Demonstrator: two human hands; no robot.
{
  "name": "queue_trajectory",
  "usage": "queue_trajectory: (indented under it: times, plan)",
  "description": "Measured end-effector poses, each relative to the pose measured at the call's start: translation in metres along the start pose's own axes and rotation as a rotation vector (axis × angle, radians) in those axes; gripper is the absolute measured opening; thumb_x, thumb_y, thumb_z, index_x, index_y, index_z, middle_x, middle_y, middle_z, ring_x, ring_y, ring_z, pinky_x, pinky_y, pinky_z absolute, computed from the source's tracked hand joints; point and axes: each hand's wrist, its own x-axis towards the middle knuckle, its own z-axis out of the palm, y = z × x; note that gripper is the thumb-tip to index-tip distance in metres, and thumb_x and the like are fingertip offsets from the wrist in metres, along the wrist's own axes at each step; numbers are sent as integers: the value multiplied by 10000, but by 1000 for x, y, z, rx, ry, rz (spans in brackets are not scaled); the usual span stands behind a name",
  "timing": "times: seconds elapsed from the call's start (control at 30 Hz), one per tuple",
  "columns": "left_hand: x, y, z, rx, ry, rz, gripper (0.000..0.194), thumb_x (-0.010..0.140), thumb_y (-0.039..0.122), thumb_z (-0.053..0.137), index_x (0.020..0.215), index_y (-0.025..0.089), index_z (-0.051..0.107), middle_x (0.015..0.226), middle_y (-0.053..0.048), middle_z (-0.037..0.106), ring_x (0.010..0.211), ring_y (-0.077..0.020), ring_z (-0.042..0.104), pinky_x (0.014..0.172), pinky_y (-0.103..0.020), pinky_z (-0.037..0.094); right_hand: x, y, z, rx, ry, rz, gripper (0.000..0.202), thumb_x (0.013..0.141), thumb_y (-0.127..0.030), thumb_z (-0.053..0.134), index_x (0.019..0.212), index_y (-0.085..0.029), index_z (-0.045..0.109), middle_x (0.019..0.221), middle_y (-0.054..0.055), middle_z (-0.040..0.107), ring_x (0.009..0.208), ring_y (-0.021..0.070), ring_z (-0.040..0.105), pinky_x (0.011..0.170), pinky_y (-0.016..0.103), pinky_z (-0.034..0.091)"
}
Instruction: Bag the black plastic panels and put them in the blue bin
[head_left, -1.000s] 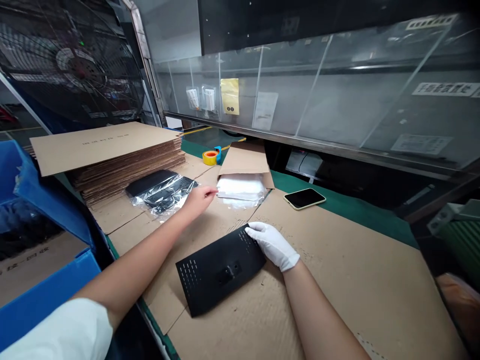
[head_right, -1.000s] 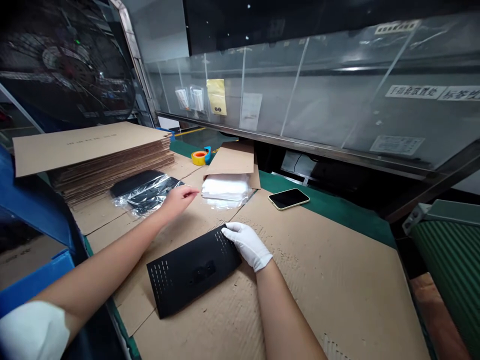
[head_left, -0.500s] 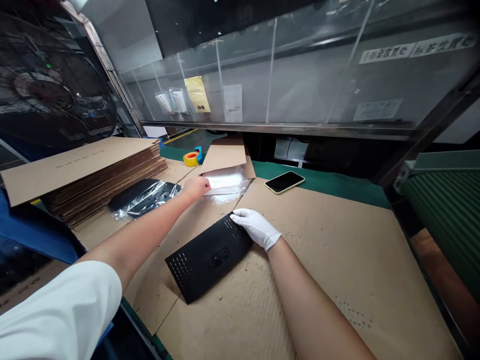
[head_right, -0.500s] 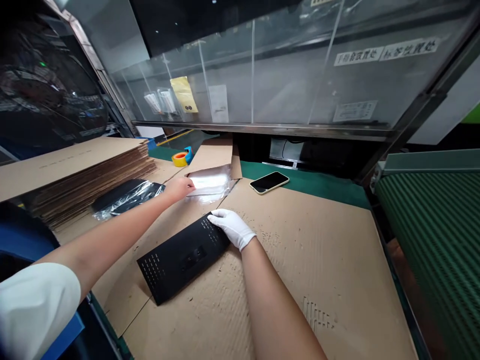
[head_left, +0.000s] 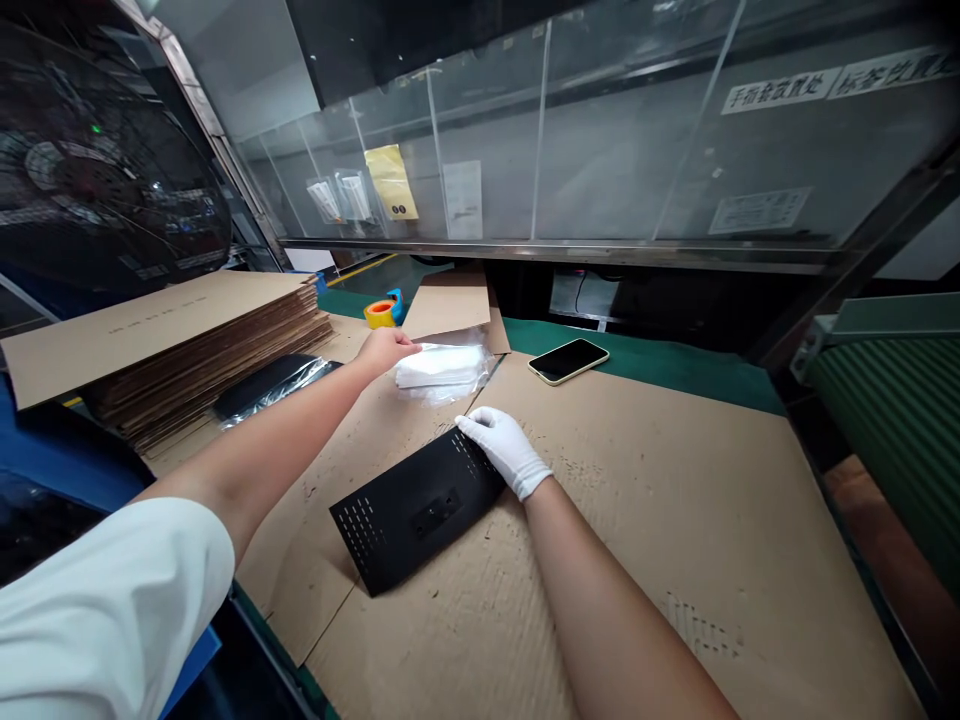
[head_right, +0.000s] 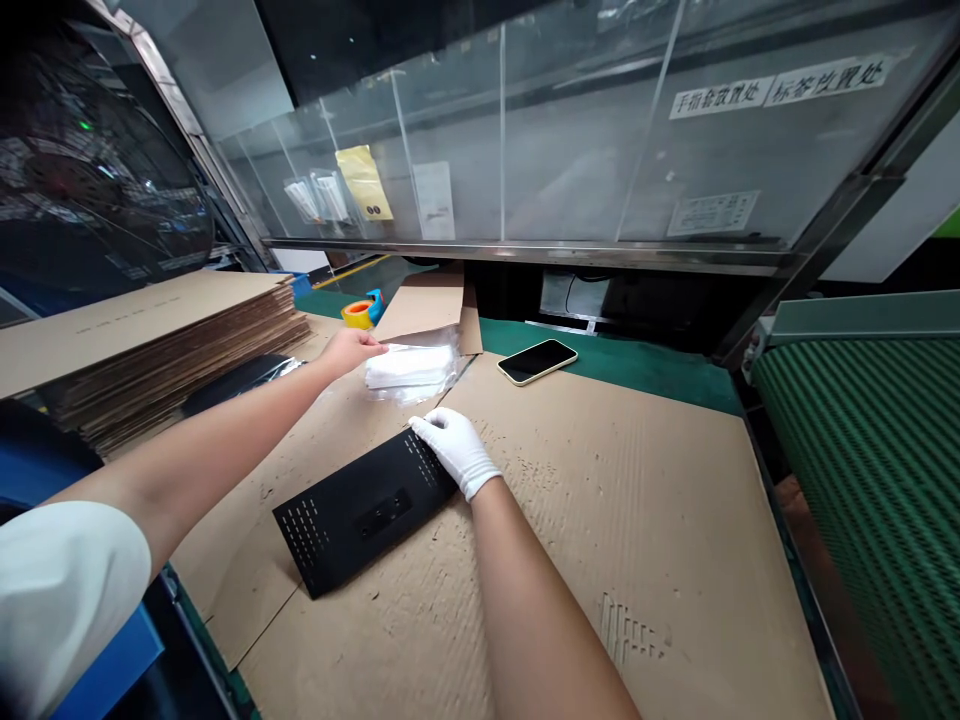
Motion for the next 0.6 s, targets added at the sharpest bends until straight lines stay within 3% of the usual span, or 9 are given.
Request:
queue_trajectory:
  times: [0.1,0.23,0.37,0.43,0.53,0.6]
  plan:
    - [1,1,1,-24,1,14,366,796,488,560,727,150,683,695,-41,675,607,-157,563,515,-244,371,0,-2,-3,-31,24,-12,409,656,-501,711,559,-191,463,545,-77,382,565,98,343,573,260,265]
    - [0,3,0,-6,-12,79,249,810,339,529,746,152,681,725,-39,682,645,-165,576,554,-242,391,-1,-8,-12,-20,-35,-9,355,666,-496,689,593,-186,532,576,-62,467,599,117,408,618,270,326]
    - [-9,4,-4,74,-3,175,163,757,208,526,678,162,660,722,-41,675,701,-189,578,594,-257,385,2,-10,-15,28,27,-39,315,647,-462,688,582,-197,529,638,-43,514,683,134,445,706,281,369]
    - [-14,5,-5,112,21,211,137,729,160,537,756,169,670,742,-36,677,720,-194,579,613,-259,387,4,-8,-14,64,70,-33,294,642,-454,677,603,-208,520,647,-40,514,685,138,448,701,284,377]
    - [-19,8,-8,161,78,246,278,718,111,531,964,173,645,772,-34,670,709,-193,572,615,-261,389,6,-2,-11,107,99,0,303,619,-465,679,631,-222,498,623,-37,510,651,146,459,655,290,384]
    - [-21,10,-11,195,106,271,276,733,109,519,978,171,630,795,-46,661,715,-196,567,614,-265,392,6,0,-10,113,88,18,328,596,-480,697,648,-220,504,617,-30,525,643,152,479,635,291,387]
